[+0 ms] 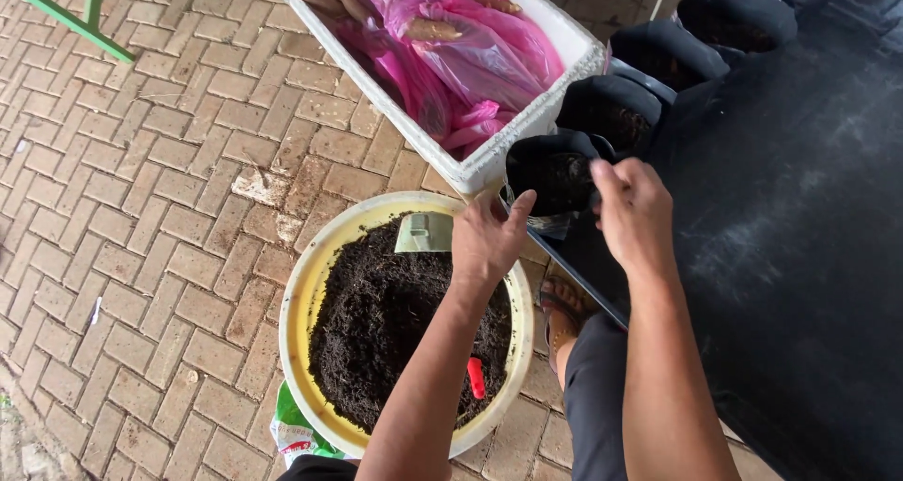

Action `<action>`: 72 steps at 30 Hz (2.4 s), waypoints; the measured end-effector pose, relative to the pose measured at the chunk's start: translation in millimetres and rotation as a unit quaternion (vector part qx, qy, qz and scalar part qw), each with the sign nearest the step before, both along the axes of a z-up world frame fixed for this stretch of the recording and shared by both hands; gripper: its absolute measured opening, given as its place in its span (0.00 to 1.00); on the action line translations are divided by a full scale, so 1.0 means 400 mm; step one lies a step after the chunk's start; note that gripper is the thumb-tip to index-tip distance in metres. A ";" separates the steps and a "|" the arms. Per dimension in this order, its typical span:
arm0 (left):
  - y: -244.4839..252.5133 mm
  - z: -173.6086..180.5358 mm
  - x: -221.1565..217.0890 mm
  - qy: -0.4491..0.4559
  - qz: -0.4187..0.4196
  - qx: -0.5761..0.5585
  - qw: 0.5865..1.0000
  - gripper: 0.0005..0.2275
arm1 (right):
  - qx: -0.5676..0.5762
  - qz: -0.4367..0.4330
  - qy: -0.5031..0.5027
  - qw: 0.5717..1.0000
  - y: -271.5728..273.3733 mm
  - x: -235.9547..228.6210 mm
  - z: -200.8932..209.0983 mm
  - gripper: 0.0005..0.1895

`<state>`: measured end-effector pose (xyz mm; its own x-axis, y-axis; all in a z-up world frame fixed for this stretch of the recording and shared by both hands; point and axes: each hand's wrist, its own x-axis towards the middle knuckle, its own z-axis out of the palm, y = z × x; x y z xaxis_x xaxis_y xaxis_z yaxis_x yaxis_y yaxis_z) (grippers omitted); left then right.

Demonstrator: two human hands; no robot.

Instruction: Filling black polybags with soil and planting rhizomes.

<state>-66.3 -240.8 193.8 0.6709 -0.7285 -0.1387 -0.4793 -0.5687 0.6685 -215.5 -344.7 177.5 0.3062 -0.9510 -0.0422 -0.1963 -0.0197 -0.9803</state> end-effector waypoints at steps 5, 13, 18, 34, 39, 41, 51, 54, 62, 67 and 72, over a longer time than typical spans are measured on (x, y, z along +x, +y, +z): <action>-0.036 -0.053 0.009 0.205 0.036 -0.089 0.974 0.11 | -0.193 0.040 0.093 0.976 -0.036 0.013 -0.025 0.14; -0.038 -0.032 0.028 0.127 0.044 -0.125 0.983 0.09 | -0.234 0.081 0.037 0.968 -0.028 0.008 -0.006 0.12; -0.053 -0.151 0.035 0.073 0.035 -0.096 0.992 0.10 | -0.325 0.048 0.110 0.938 -0.035 -0.002 -0.054 0.12; -0.130 -0.017 0.067 -0.077 -0.005 -0.130 0.988 0.12 | -0.325 0.120 0.080 0.935 0.023 -0.027 0.034 0.11; -0.137 -0.035 0.070 -0.050 0.050 -0.140 0.988 0.09 | -0.324 0.088 0.069 0.939 0.038 -0.037 0.051 0.09; -0.127 -0.015 0.053 -0.053 0.062 -0.143 0.986 0.07 | -0.316 0.095 0.084 0.940 0.032 -0.041 0.049 0.08; -0.145 0.016 0.059 -0.176 0.001 -0.069 0.982 0.10 | -0.326 0.154 0.068 0.930 0.026 -0.054 0.070 0.10; -0.179 0.007 0.058 -0.294 -0.065 -0.161 0.940 0.16 | -0.230 0.059 -0.056 0.970 0.037 -0.044 0.087 0.07; -0.221 0.003 0.080 -0.165 -0.103 -0.122 0.973 0.06 | -0.140 0.036 0.081 0.986 -0.002 -0.028 0.005 0.05; -0.186 -0.002 0.099 -0.088 -0.058 -0.168 0.980 0.04 | -0.171 0.067 0.127 0.975 -0.006 -0.021 -0.011 0.05; -0.098 0.010 0.071 -0.166 0.004 -0.140 0.976 0.27 | 0.061 0.062 -0.010 0.996 -0.018 -0.049 0.004 0.09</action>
